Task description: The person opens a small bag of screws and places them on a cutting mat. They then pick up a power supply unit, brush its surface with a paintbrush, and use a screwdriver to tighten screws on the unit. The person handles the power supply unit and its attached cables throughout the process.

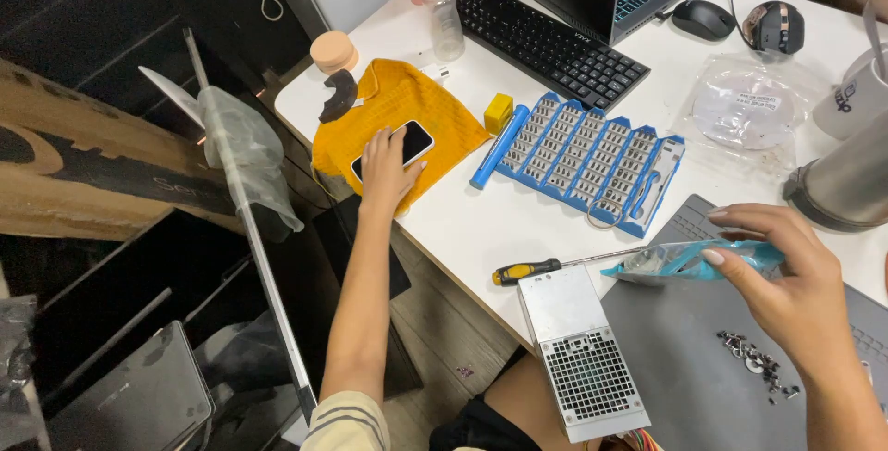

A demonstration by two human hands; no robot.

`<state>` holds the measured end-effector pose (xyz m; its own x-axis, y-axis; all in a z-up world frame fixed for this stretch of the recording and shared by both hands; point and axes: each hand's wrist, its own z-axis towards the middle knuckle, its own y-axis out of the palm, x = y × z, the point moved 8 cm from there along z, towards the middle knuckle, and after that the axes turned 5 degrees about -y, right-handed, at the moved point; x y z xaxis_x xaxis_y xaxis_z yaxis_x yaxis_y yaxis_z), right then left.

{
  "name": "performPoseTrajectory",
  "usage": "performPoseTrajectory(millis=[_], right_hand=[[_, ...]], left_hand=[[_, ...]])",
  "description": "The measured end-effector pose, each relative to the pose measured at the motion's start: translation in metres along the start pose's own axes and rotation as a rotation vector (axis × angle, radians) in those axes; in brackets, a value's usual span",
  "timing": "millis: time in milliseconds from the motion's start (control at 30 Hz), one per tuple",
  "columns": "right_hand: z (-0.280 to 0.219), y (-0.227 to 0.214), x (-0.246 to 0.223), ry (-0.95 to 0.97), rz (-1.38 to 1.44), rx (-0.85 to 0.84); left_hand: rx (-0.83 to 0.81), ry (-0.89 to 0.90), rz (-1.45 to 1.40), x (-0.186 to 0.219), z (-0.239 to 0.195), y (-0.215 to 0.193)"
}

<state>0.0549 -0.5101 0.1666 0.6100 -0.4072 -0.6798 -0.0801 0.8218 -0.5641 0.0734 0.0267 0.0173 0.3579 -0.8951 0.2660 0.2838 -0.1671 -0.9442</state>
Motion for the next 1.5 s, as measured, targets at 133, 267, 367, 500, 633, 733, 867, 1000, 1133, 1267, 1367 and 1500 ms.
performPoseTrajectory(millis=[133, 267, 367, 500, 633, 733, 867, 1000, 1133, 1267, 1367, 1500], right_hand=[[0.001, 0.000, 0.004, 0.041, 0.014, -0.003], [0.004, -0.001, 0.003, 0.005, 0.013, -0.003], [0.005, -0.001, 0.003, -0.007, 0.021, -0.008], [0.006, 0.001, 0.002, -0.030, 0.051, -0.014], [0.005, 0.001, 0.001, -0.030, 0.030, -0.021], [0.008, 0.002, 0.003, 0.053, 0.082, -0.012], [0.006, 0.006, -0.006, 0.066, 0.133, 0.032], [0.011, 0.004, -0.019, 0.099, 0.226, 0.038], [-0.003, -0.004, 0.000, 0.056, 0.353, -0.003], [-0.048, -0.018, 0.049, 0.286, 0.071, -0.039], [-0.116, -0.014, 0.098, 0.357, -0.683, -0.130], [-0.168, 0.005, 0.125, 0.305, -1.309, -0.242]], left_hand=[[-0.100, 0.009, -0.089, -0.014, 0.001, -0.011], [-0.121, -0.008, -0.199, -0.007, 0.004, -0.024], [-0.095, 0.018, -0.224, -0.009, 0.009, -0.022], [-0.094, -0.078, -0.288, -0.004, 0.001, -0.033], [0.044, 0.114, -0.123, 0.041, -0.015, -0.023], [0.172, 0.318, -0.285, 0.163, -0.072, -0.064], [0.221, 0.878, -0.696, 0.302, -0.184, -0.123], [0.369, 0.971, -0.553, 0.358, -0.199, -0.134], [0.453, 0.956, -0.536, 0.363, -0.195, -0.128], [0.409, 0.915, -0.665, 0.359, -0.193, -0.117], [0.407, 0.858, -0.737, 0.361, -0.191, -0.112], [0.465, 0.822, -0.761, 0.374, -0.192, -0.111]])
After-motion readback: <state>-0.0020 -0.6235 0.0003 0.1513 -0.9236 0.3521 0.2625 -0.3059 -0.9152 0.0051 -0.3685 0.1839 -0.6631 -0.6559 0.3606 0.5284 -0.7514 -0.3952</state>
